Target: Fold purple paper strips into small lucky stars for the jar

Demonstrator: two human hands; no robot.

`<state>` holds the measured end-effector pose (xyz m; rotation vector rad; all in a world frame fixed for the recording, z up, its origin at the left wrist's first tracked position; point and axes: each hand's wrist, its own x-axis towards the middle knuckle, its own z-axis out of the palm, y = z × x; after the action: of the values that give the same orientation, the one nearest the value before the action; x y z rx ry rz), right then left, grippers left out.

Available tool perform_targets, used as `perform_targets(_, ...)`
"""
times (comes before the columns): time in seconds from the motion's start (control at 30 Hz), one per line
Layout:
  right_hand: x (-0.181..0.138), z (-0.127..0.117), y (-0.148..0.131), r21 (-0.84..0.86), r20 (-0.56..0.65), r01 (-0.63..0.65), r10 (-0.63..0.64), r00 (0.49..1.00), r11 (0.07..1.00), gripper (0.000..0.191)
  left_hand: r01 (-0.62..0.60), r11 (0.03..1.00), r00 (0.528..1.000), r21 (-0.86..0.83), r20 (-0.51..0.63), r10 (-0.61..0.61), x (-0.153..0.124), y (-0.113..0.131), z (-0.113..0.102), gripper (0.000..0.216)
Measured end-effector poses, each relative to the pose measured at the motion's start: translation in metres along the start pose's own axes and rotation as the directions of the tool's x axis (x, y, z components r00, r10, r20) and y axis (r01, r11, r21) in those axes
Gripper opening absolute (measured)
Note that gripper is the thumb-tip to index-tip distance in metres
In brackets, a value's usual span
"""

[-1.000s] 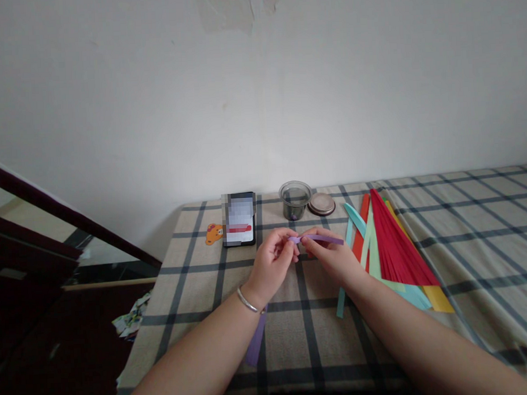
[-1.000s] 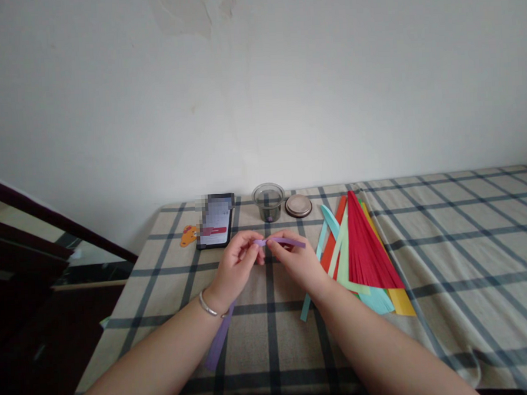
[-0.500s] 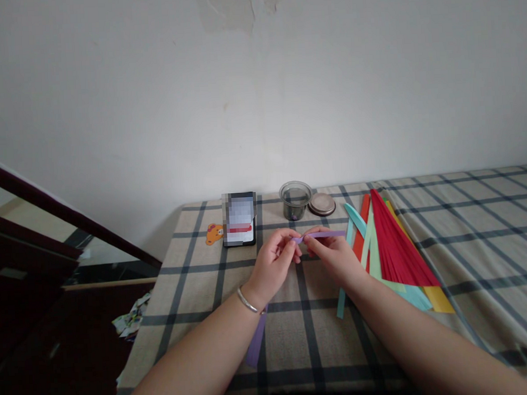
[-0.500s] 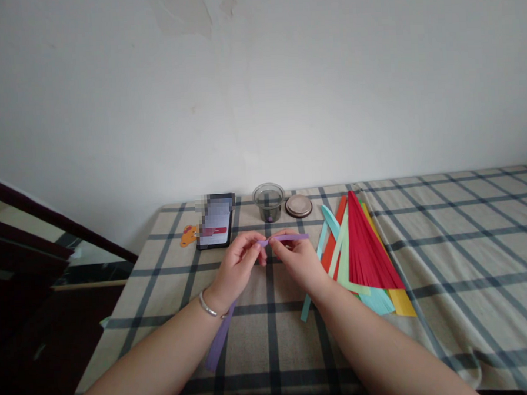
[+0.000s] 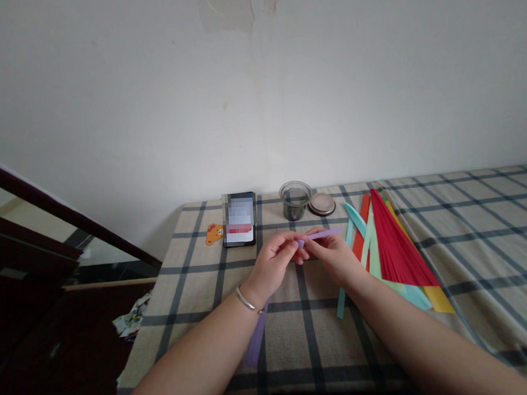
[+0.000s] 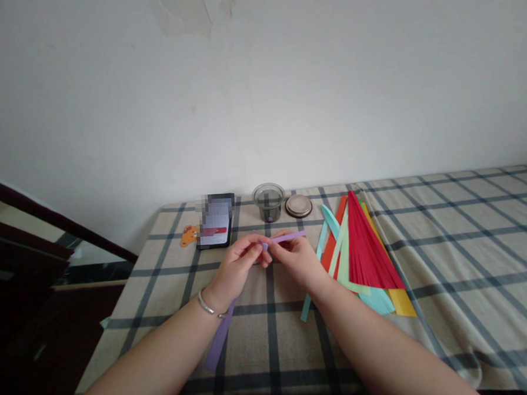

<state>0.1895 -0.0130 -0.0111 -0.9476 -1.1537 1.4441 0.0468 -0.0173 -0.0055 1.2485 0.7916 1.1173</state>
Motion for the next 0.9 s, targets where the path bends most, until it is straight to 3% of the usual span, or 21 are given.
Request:
perform_targets(0.2,-0.0005,0.0031,-0.0025,-0.001,0.020,0.037,-0.037,0.999,0.999,0.024,-0.087,0.961,0.996,0.264,0.010,0.087,-0.0013,-0.0003,-0.0025,0.031)
perform_targets(0.47,-0.0019,0.0003,-0.0021,-0.194,-0.096,0.057,-0.077,0.992,0.979,0.025,-0.206,0.836,0.977,0.509,0.062,0.203,-0.0038,-0.0019,-0.0032,0.036)
perform_targets(0.63,-0.0035,-0.0027,0.0011,-0.359,-0.145,0.135,-0.198,0.969,0.923,0.021,-0.236,0.771,0.969,0.592,0.084,0.232,-0.0040,-0.0004,-0.0023,0.037)
perform_targets(0.77,-0.0039,-0.0021,0.0002,-0.413,-0.114,0.176,-0.243,0.963,0.893,0.021,-0.290,0.715,0.948,0.637,0.086,0.307,-0.0044,0.0004,-0.0026,0.032)
perform_targets(0.83,-0.0043,-0.0012,-0.0020,-0.414,-0.113,0.164,-0.229,0.967,0.895,0.021,-0.291,0.726,0.943,0.624,0.060,0.326,-0.0042,-0.0010,-0.0032,0.028)
perform_targets(0.9,-0.0049,-0.0004,-0.0047,-0.409,-0.116,0.134,-0.197,0.973,0.903,0.021,-0.243,0.806,0.956,0.540,-0.007,0.293,-0.0036,-0.0037,-0.0039,0.026)
